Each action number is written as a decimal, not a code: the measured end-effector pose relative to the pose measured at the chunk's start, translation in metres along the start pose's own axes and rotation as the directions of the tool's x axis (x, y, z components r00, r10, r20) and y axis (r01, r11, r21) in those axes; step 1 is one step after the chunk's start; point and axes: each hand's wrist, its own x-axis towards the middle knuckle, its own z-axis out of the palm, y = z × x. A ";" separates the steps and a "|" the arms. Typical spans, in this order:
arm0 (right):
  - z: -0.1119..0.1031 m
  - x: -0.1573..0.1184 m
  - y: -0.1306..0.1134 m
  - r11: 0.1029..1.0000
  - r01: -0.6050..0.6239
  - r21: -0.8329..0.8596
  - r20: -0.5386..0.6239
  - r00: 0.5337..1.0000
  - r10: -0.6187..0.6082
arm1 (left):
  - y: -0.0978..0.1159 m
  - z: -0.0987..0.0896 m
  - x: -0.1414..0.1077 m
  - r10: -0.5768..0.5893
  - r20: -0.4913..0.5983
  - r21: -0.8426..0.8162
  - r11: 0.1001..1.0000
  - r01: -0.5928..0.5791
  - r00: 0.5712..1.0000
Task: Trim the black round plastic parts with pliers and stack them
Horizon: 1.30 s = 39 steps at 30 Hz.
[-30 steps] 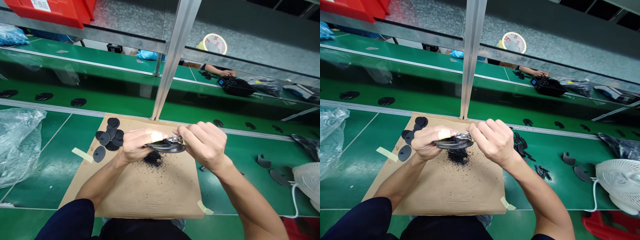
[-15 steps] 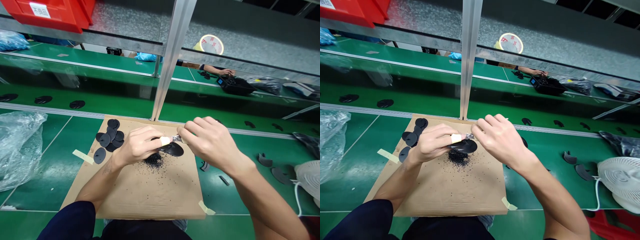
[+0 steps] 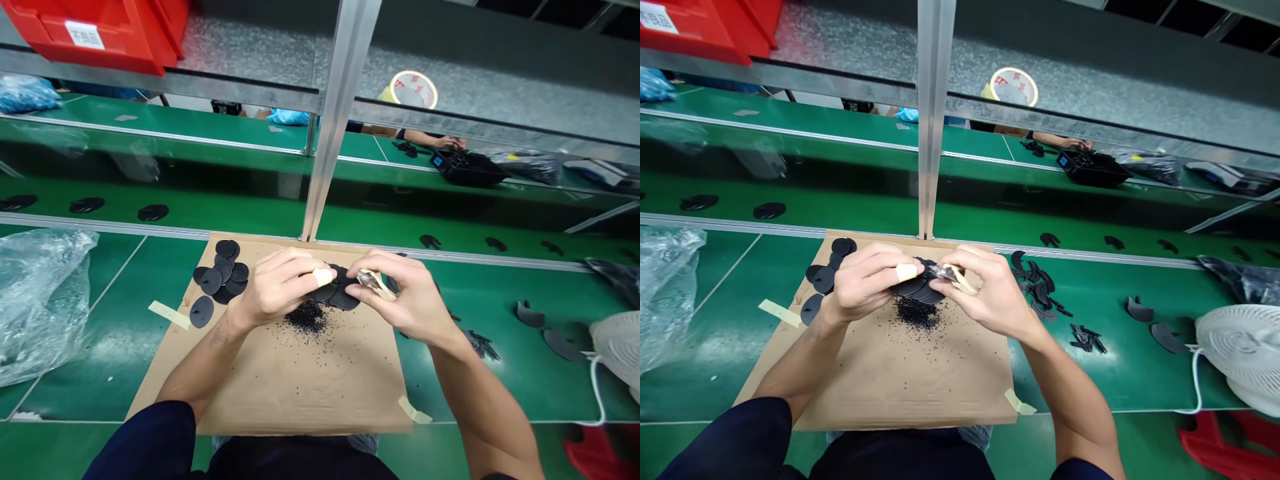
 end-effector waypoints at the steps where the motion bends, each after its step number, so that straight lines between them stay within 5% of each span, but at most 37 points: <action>1: -0.002 0.004 -0.003 1.000 -0.003 -0.019 0.057 0.998 0.004 | 0.001 0.000 0.000 0.015 0.006 0.018 1.000 -0.015 1.000; 9: -0.002 0.012 -0.005 0.987 -0.068 -0.144 0.180 0.979 0.093 | 0.002 0.001 0.003 0.100 0.029 0.122 0.987 -0.103 0.995; 20: 0.000 0.022 0.006 0.923 -0.245 0.297 0.340 0.930 0.137 | 0.001 -0.006 -0.006 0.088 0.023 0.012 0.996 -0.088 0.996; 27: -0.008 0.012 0.011 0.892 -0.278 0.356 0.189 0.956 0.222 | -0.001 -0.001 -0.006 0.051 0.001 0.001 0.999 -0.051 0.999; 39: 0.007 0.006 0.015 0.972 -0.177 0.156 0.195 0.970 0.145 | -0.001 0.010 -0.006 0.059 0.048 0.023 0.998 -0.060 0.997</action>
